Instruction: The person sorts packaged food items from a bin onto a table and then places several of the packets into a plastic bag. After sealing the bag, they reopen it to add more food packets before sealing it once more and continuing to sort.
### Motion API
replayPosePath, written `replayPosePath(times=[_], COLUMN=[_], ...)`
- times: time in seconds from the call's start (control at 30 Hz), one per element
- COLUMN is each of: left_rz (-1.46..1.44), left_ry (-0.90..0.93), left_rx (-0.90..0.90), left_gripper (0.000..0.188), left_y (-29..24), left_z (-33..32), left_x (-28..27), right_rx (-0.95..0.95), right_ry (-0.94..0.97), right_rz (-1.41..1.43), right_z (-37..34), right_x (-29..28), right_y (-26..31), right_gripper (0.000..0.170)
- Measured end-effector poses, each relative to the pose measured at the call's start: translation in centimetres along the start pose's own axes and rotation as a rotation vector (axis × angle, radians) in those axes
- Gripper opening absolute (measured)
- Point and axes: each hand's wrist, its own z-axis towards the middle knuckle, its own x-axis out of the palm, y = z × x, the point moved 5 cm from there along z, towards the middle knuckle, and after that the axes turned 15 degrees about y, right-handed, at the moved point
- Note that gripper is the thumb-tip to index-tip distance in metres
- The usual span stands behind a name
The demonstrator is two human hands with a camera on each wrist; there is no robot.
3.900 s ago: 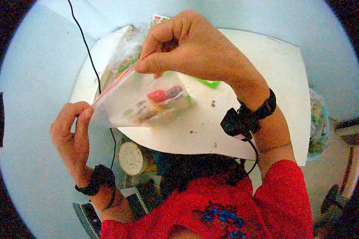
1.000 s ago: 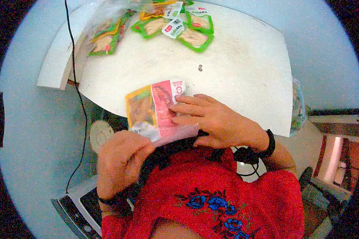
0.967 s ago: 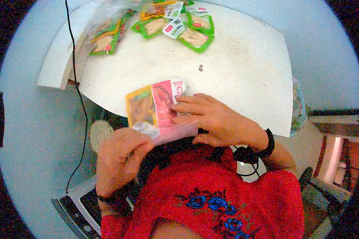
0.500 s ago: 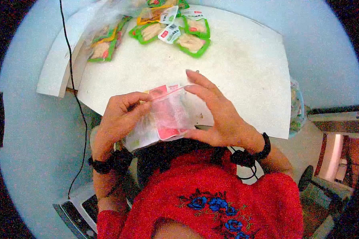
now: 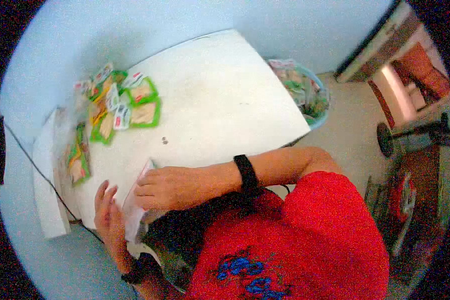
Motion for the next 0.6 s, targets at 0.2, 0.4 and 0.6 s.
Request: replayPosePath(times=[0.2, 0.4, 0.6], left_rz=[-0.566, -0.445, -0.743], left_ry=[0.136, -0.093, -0.148], left_rx=[0.114, -0.072, -0.112], left_gripper=[0.041, 0.026, 0.023], left_y=[-0.5, 1.3, -0.1], left_z=[-1.7, -1.4, 0.0], left_x=[1.2, 2.2, 3.8], right_rx=[0.196, 0.473, 0.572], right_ry=[-0.116, -0.045, -0.249], right_rz=[0.271, 0.471, 0.945], right_z=[0.1, -1.3, -5.7], right_x=[-1.6, -5.0, -6.1], right_y=[-2.3, -2.5, -3.9], right_gripper=[0.019, 0.022, 0.047])
